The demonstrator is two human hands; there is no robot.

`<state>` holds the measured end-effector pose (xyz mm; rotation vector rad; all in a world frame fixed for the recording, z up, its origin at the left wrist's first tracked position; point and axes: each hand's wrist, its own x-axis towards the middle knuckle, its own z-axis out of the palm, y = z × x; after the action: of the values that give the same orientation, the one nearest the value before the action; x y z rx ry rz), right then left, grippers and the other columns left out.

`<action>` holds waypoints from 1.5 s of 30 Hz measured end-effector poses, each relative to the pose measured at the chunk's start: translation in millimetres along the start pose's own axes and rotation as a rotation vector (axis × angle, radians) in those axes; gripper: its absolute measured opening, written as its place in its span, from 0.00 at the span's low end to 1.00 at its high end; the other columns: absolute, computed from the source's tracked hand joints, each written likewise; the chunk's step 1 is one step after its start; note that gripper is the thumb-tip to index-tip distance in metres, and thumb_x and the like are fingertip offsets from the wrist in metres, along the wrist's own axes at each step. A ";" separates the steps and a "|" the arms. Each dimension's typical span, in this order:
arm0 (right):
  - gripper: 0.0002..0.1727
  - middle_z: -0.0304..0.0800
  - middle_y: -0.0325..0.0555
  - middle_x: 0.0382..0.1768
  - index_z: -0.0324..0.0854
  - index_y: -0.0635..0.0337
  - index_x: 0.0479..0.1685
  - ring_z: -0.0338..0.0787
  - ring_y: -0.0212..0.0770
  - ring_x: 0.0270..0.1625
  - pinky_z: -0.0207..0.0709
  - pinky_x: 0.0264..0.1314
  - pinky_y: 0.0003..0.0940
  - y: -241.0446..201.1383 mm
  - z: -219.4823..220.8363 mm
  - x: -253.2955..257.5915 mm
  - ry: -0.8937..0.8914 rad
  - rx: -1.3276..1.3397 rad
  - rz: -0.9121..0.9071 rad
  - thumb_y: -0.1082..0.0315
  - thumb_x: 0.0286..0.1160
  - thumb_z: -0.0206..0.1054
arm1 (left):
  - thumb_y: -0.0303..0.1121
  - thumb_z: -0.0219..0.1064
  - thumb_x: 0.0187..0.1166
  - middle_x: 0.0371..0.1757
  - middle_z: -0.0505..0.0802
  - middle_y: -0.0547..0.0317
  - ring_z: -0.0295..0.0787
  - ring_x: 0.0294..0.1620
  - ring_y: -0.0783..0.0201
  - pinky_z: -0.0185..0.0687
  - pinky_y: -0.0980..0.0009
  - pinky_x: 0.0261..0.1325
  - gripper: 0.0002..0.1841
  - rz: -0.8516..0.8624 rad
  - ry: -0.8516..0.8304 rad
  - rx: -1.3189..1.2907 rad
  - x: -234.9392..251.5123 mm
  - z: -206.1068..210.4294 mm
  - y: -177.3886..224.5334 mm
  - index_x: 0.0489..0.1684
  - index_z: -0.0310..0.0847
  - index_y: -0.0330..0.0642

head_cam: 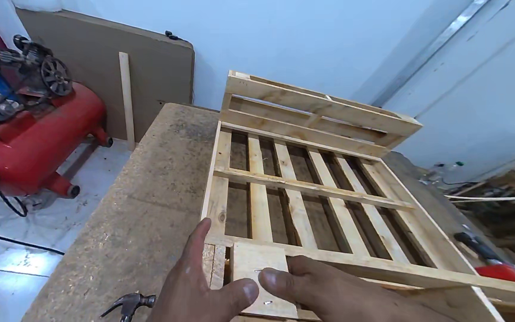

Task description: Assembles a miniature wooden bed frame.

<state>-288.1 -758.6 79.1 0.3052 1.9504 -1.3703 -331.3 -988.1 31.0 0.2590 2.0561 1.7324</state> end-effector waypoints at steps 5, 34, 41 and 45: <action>0.26 0.94 0.38 0.53 0.84 0.51 0.63 0.92 0.32 0.57 0.85 0.67 0.36 17.8 -1.1 20.4 -0.153 0.071 -0.092 0.40 0.85 0.59 | 0.50 0.81 0.56 0.87 0.70 0.48 0.72 0.83 0.60 0.78 0.59 0.79 0.57 0.051 -0.009 0.076 13.2 3.1 -7.4 0.92 0.53 0.44; 0.10 0.96 0.30 0.42 0.86 0.49 0.47 0.93 0.24 0.47 0.87 0.56 0.24 35.8 -10.3 45.4 -0.302 0.332 -0.047 0.74 0.72 0.73 | 0.23 0.65 0.75 0.64 0.90 0.55 0.93 0.55 0.61 0.93 0.65 0.51 0.24 -0.013 0.075 -0.189 21.9 6.0 -10.4 0.73 0.74 0.43; 0.09 0.96 0.31 0.41 0.86 0.56 0.49 0.93 0.23 0.46 0.88 0.55 0.24 24.5 -11.4 44.1 -0.232 0.220 -0.124 0.71 0.72 0.73 | 0.22 0.66 0.75 0.65 0.90 0.54 0.92 0.60 0.60 0.94 0.66 0.55 0.21 0.063 0.074 -0.149 24.5 6.0 -10.4 0.68 0.76 0.38; 0.11 0.95 0.34 0.44 0.84 0.56 0.55 0.93 0.25 0.48 0.88 0.57 0.26 23.2 -15.7 45.1 -0.306 0.156 -0.090 0.68 0.76 0.72 | 0.33 0.70 0.68 0.55 0.94 0.61 0.94 0.54 0.64 0.94 0.64 0.49 0.17 -0.033 0.132 -0.010 34.0 8.6 -3.7 0.56 0.81 0.45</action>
<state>-313.7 -744.4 34.9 0.0733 1.6264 -1.5329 -357.2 -967.2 19.3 0.1100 2.1303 1.7831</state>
